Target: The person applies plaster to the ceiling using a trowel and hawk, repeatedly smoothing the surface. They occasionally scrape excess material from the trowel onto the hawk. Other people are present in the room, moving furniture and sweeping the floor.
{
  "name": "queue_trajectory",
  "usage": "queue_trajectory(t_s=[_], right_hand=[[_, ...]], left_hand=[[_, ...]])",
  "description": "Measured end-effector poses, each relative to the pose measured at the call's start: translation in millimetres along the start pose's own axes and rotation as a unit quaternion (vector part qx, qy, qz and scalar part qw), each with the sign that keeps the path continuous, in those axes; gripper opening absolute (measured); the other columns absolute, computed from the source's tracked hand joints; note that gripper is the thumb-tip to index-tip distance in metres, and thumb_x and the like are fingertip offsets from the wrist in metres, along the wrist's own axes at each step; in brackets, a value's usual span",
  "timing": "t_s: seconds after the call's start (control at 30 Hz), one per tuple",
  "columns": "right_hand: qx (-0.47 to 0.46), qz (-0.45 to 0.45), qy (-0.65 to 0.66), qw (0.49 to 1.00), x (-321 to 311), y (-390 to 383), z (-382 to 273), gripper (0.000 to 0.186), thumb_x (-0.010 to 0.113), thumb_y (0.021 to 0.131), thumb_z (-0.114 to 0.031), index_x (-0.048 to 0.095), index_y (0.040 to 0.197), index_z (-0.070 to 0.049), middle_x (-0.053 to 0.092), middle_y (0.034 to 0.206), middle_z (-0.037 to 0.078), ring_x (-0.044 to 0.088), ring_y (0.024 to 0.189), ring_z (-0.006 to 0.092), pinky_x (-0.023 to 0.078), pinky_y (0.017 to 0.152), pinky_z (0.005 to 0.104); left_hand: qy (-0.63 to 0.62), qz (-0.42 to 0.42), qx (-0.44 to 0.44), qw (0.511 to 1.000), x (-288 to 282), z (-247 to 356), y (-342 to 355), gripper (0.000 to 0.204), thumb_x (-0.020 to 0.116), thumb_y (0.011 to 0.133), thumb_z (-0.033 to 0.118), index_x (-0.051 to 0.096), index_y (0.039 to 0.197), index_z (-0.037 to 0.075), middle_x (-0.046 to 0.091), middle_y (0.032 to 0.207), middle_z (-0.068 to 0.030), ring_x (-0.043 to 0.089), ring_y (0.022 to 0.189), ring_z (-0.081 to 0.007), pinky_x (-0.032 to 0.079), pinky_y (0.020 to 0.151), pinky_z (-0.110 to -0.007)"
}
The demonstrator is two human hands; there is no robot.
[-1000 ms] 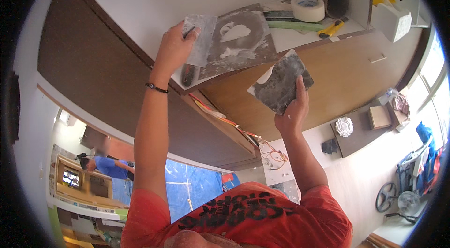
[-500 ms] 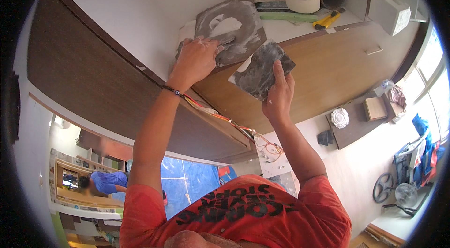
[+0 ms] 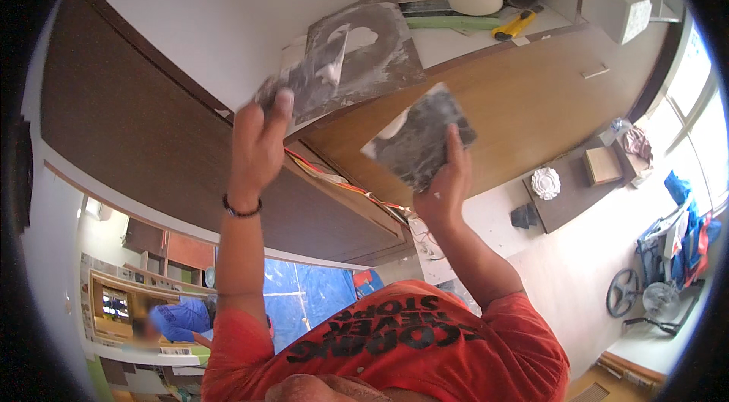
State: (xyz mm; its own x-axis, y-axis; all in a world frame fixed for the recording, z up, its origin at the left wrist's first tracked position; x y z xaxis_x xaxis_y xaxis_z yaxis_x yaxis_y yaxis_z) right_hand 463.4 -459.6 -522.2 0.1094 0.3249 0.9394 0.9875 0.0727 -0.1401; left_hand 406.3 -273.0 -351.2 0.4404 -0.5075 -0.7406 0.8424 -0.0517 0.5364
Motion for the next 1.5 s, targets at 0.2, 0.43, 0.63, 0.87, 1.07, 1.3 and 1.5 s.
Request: queue_trajectory(t_s=[0.2, 0.43, 0.63, 0.87, 1.07, 1.3, 1.5], right_hand=[[0.128, -0.062, 0.065, 0.988, 24.7, -23.6, -11.5, 0.031, 0.055, 0.103, -0.025, 0.058, 0.126, -0.005, 0.069, 0.118, 0.008, 0.07, 0.101, 0.0229, 0.058, 0.091, 0.04], [0.037, -0.134, 0.083, 0.987, 20.5, -20.2, -62.4, 0.03, 0.055, 0.103, -0.022, 0.059, 0.127, -0.004, 0.07, 0.118, 0.01, 0.071, 0.102, 0.0251, 0.058, 0.094, 0.0411], [0.01, -0.004, 0.001, 1.0, 16.2, 29.3, -28.9, 0.028, 0.055, 0.103, -0.021, 0.058, 0.124, -0.002, 0.069, 0.116, 0.01, 0.071, 0.1, 0.0241, 0.06, 0.091, 0.0406], [0.013, -0.006, -0.042, 0.999, 29.7, 33.1, -21.6, 0.03, 0.058, 0.103, -0.022, 0.057, 0.124, -0.001, 0.069, 0.113, 0.01, 0.072, 0.095, 0.0236, 0.062, 0.082, 0.0405], [0.019, -0.032, -0.044, 0.998, 33.6, 36.6, -21.1, 0.027, 0.058, 0.102, -0.024, 0.056, 0.119, -0.002, 0.067, 0.111, 0.01, 0.071, 0.096, 0.0228, 0.061, 0.081, 0.0403], [-0.008, -0.015, -0.056, 0.998, 37.6, 30.6, -30.0, 0.034, 0.059, 0.102, -0.028, 0.053, 0.124, -0.004, 0.065, 0.114, 0.01, 0.07, 0.097, 0.0235, 0.061, 0.081, 0.041], [-0.014, -0.024, -0.006, 1.0, 33.5, 14.0, -25.6, 0.033, 0.057, 0.103, -0.026, 0.056, 0.127, -0.004, 0.067, 0.119, 0.01, 0.07, 0.103, 0.0244, 0.06, 0.089, 0.0421]], left_hand=[[-0.17, -0.042, 0.245, 0.954, 50.2, 18.5, -48.1, 0.047, 0.052, 0.09, -0.001, 0.062, 0.135, 0.008, 0.06, 0.137, -0.0164, 0.056, 0.13, -0.0336, 0.044, 0.11, -0.042], [0.141, -0.04, 0.222, 0.964, 25.1, -10.8, -18.2, 0.051, 0.049, 0.09, -0.002, 0.057, 0.139, 0.009, 0.061, 0.136, -0.0121, 0.059, 0.118, -0.0353, 0.049, 0.1, -0.047], [0.235, -0.003, 0.076, 0.969, 59.6, -49.2, 95.7, 0.023, 0.05, 0.098, 0.013, 0.065, 0.112, 0.002, 0.07, 0.107, -0.02, 0.065, 0.101, -0.0411, 0.052, 0.085, -0.05], [0.363, -0.076, 0.082, 0.925, 112.6, -62.1, 136.4, 0.022, 0.054, 0.094, 0.018, 0.07, 0.098, 0.003, 0.072, 0.103, -0.0168, 0.068, 0.1, -0.0375, 0.049, 0.081, -0.056], [0.321, -0.127, 0.075, 0.936, 115.6, -69.9, 137.5, 0.029, 0.053, 0.1, 0.025, 0.069, 0.102, 0.001, 0.071, 0.101, -0.0217, 0.066, 0.096, -0.0428, 0.049, 0.083, -0.055], [0.22, -0.109, 0.014, 0.969, 50.6, -53.3, 111.0, 0.037, 0.051, 0.105, 0.033, 0.067, 0.109, 0.0, 0.071, 0.097, -0.0198, 0.065, 0.095, -0.0381, 0.048, 0.082, -0.046], [-0.055, 0.069, 0.0, 0.996, 27.1, -43.2, 68.8, 0.039, 0.052, 0.107, 0.034, 0.061, 0.105, -0.004, 0.056, 0.076, -0.0076, 0.046, 0.067, -0.0159, 0.039, 0.062, -0.032]])
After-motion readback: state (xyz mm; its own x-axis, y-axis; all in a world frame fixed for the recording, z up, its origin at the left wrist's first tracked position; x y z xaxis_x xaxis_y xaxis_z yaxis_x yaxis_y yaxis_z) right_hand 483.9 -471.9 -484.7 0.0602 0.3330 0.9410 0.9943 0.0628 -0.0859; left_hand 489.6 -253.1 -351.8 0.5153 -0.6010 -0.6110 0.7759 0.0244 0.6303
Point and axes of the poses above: each hand's wrist, its own y-axis towards the middle knuckle, its own x-axis out of the palm, z = x × y, the point moved 2 cm from there along y, towards the middle knuckle
